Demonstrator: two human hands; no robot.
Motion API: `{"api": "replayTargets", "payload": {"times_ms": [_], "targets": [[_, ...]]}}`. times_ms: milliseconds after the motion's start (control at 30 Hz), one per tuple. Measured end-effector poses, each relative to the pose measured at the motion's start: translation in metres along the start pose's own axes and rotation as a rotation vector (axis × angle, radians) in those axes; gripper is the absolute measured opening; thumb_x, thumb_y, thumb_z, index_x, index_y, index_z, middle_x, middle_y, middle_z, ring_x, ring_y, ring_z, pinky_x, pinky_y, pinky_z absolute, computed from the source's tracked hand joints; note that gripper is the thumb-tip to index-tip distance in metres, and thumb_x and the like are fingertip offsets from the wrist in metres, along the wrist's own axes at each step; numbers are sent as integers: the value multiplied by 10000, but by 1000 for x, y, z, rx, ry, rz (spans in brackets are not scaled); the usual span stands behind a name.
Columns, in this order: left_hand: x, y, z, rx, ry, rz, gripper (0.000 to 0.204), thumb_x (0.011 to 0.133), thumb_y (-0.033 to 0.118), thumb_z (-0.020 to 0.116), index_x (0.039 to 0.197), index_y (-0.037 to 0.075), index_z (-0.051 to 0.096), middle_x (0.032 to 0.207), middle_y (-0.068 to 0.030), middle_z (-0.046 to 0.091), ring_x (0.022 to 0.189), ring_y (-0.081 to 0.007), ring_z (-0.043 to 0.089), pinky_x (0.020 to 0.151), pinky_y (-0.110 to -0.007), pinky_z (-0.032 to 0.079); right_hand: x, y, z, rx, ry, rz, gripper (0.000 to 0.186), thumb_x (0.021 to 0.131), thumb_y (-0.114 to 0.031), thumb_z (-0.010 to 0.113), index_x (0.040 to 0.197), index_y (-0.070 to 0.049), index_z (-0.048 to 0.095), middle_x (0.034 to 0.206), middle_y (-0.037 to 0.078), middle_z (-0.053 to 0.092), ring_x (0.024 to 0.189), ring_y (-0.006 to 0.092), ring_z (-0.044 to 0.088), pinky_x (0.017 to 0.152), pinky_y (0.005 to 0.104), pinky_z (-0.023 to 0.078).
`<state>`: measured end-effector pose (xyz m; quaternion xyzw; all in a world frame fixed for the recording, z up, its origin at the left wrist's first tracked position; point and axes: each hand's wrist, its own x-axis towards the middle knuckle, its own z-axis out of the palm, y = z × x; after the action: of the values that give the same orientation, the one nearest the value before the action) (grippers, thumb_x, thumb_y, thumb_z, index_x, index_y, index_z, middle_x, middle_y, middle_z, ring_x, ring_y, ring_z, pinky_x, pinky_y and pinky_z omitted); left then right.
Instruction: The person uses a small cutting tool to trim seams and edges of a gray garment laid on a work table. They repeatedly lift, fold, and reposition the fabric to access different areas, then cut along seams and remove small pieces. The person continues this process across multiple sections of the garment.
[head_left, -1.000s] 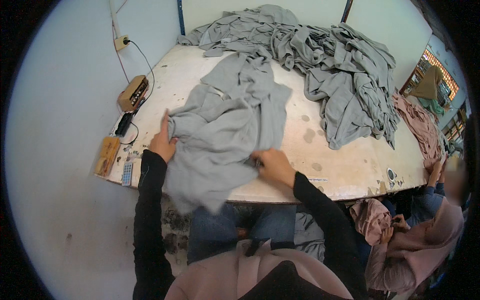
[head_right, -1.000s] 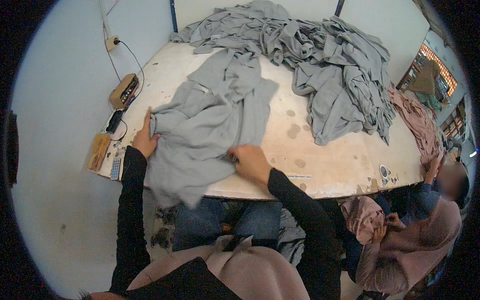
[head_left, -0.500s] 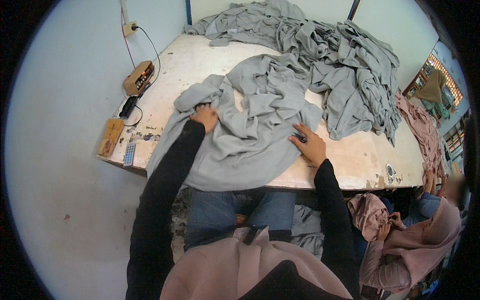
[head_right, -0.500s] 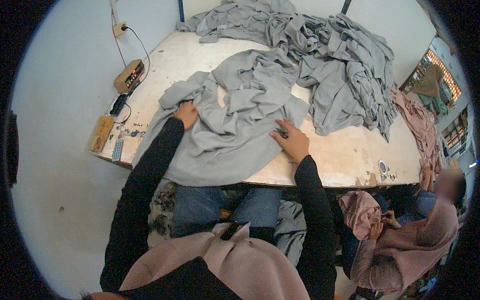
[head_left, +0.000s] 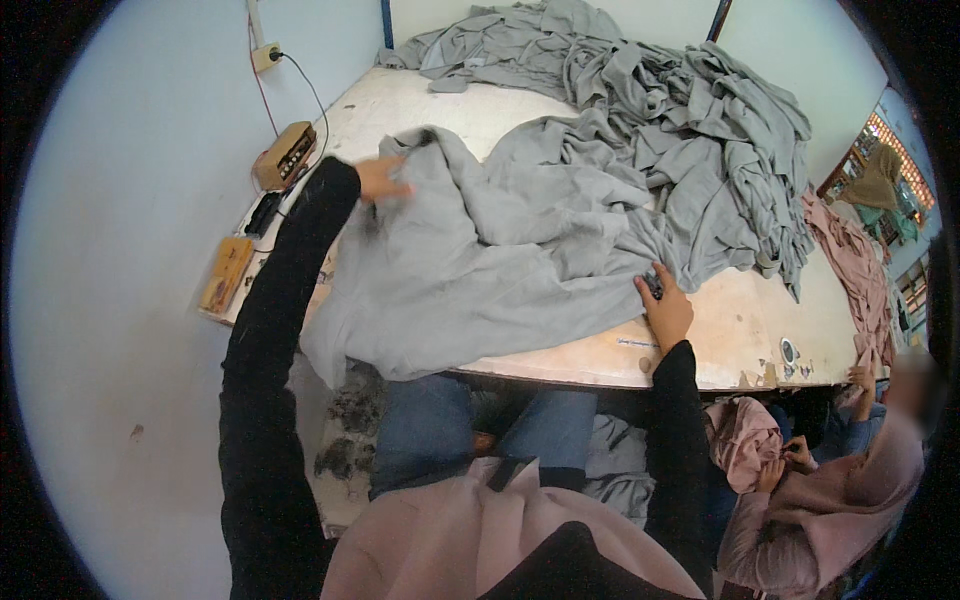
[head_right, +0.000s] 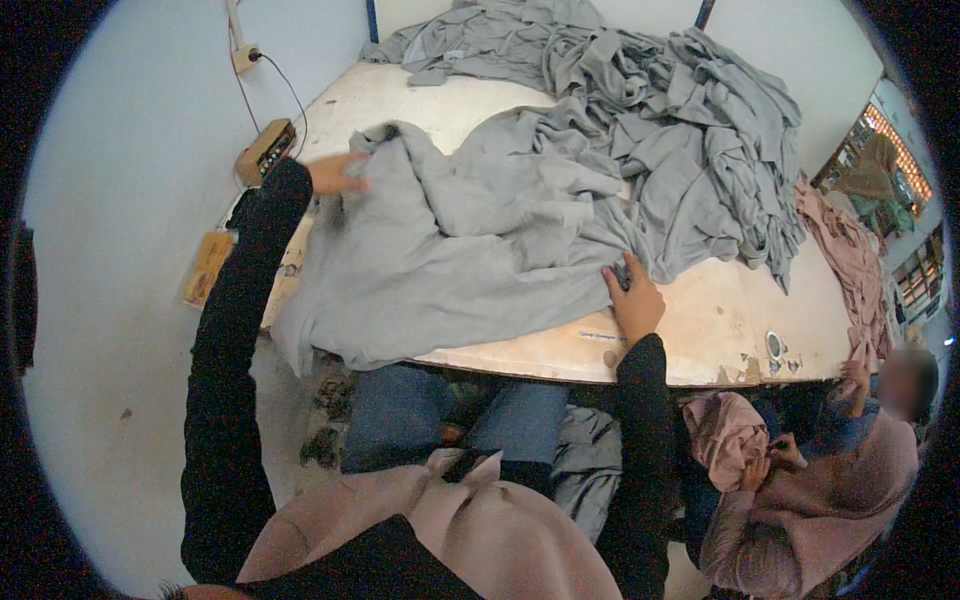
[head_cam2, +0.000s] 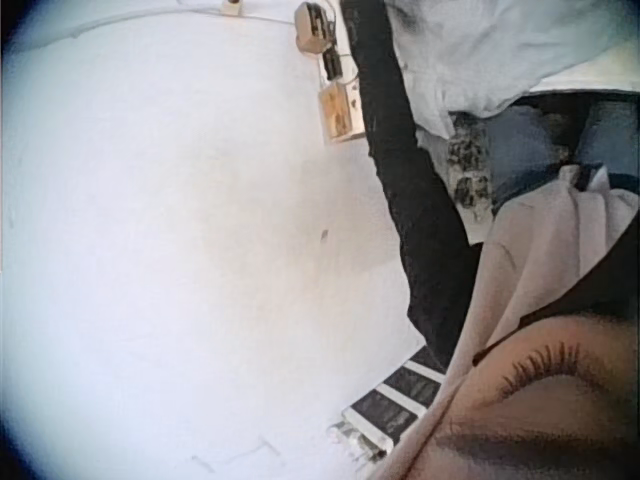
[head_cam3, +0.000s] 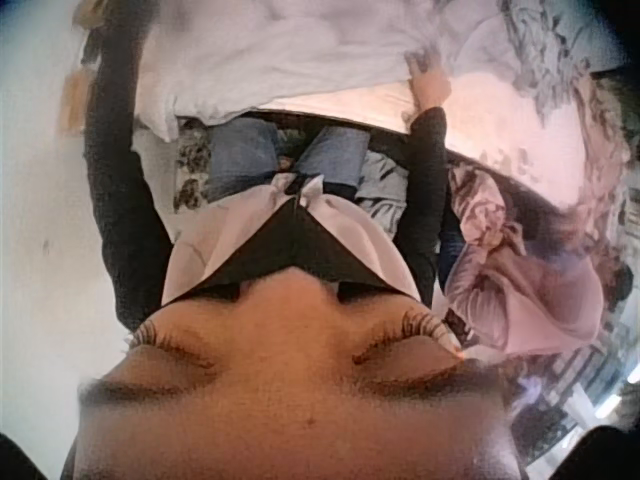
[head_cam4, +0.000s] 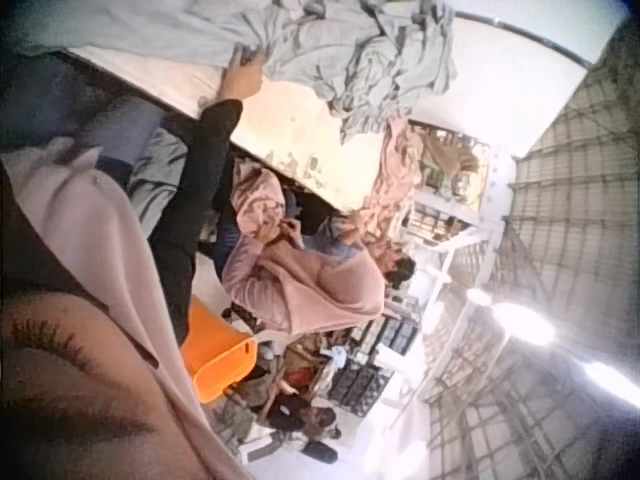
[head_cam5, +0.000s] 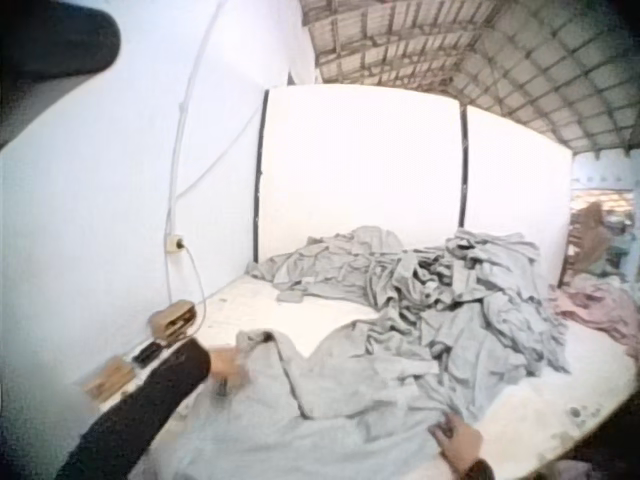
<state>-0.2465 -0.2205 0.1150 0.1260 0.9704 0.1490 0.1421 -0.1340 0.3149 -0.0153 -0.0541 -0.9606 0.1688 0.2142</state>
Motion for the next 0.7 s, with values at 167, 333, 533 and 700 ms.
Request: {"api": "replayTargets", "payload": {"times_ms": [167,333,533,700], "targets": [[-39,35,143,194,-314,72,1303,679,983,456,1635,194,54,1666,-242,-53,1500,-541,7,1170,-684,136,-2,-3,-5,-95,-73,-36,577,917,-546,629,1341,-154,629,1304,102,672,1022,337,707,830,436,562],[23,40,163,289,-88,-22,1268,608,1033,415,1627,361,70,1676,-148,-173,1499,-529,-127,1060,-844,18,13,1,3,-165,-26,-88,587,945,-561,573,1354,-143,614,1313,118,662,1012,355,705,826,455,561],[105,94,134,265,247,-286,1059,794,905,410,1609,245,265,1695,-170,4,1552,-399,29,1135,-755,-23,49,21,20,-279,-62,-39,623,975,-581,492,1406,-136,564,1347,136,633,1062,381,682,872,490,548],[37,172,136,302,337,200,819,901,607,600,1556,178,359,1643,-242,198,1509,-407,240,1184,-682,99,64,42,24,-298,-14,-17,623,976,-603,475,1424,-181,568,1302,153,656,1060,392,677,871,489,544]]}}
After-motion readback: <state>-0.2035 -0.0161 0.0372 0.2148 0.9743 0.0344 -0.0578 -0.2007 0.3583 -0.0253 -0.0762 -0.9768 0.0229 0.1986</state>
